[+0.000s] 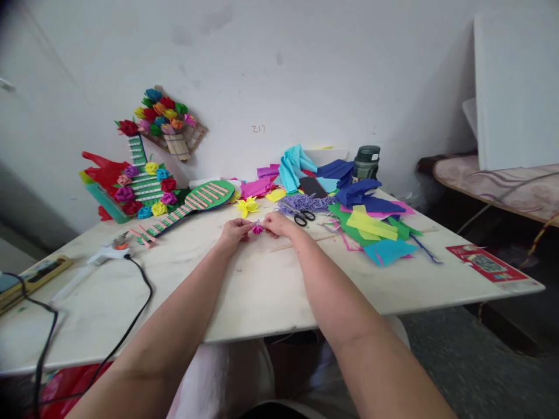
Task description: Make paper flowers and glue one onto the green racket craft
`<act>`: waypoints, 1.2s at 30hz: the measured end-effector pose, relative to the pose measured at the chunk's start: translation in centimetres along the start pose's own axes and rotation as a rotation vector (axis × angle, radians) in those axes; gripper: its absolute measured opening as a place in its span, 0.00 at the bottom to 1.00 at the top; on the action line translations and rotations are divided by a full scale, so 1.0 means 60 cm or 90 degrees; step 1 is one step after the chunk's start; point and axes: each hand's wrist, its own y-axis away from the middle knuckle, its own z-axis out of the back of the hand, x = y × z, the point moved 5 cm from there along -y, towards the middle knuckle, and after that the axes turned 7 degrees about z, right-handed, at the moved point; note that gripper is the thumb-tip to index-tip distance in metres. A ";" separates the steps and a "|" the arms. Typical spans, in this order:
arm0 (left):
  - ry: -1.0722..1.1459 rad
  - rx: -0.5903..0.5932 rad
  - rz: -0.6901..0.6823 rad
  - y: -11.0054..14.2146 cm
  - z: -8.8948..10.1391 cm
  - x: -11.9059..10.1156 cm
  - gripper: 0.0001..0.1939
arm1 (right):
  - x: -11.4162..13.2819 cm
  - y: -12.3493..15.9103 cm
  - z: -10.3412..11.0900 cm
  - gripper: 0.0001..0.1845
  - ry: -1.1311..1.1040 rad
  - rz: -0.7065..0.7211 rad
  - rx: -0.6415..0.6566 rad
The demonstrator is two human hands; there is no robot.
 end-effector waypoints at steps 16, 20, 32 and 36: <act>-0.117 0.000 0.009 -0.014 0.015 0.009 0.12 | -0.024 0.010 0.031 0.10 -0.100 -0.017 0.001; -0.135 -0.028 0.010 -0.013 0.022 0.005 0.11 | -0.023 0.013 0.039 0.10 -0.140 -0.010 -0.018; 0.009 -0.020 0.016 -0.008 0.016 0.002 0.15 | -0.008 0.014 0.029 0.03 0.069 -0.073 0.010; 0.196 0.046 -0.017 -0.001 0.005 -0.007 0.15 | 0.005 0.014 0.018 0.09 0.129 -0.033 0.051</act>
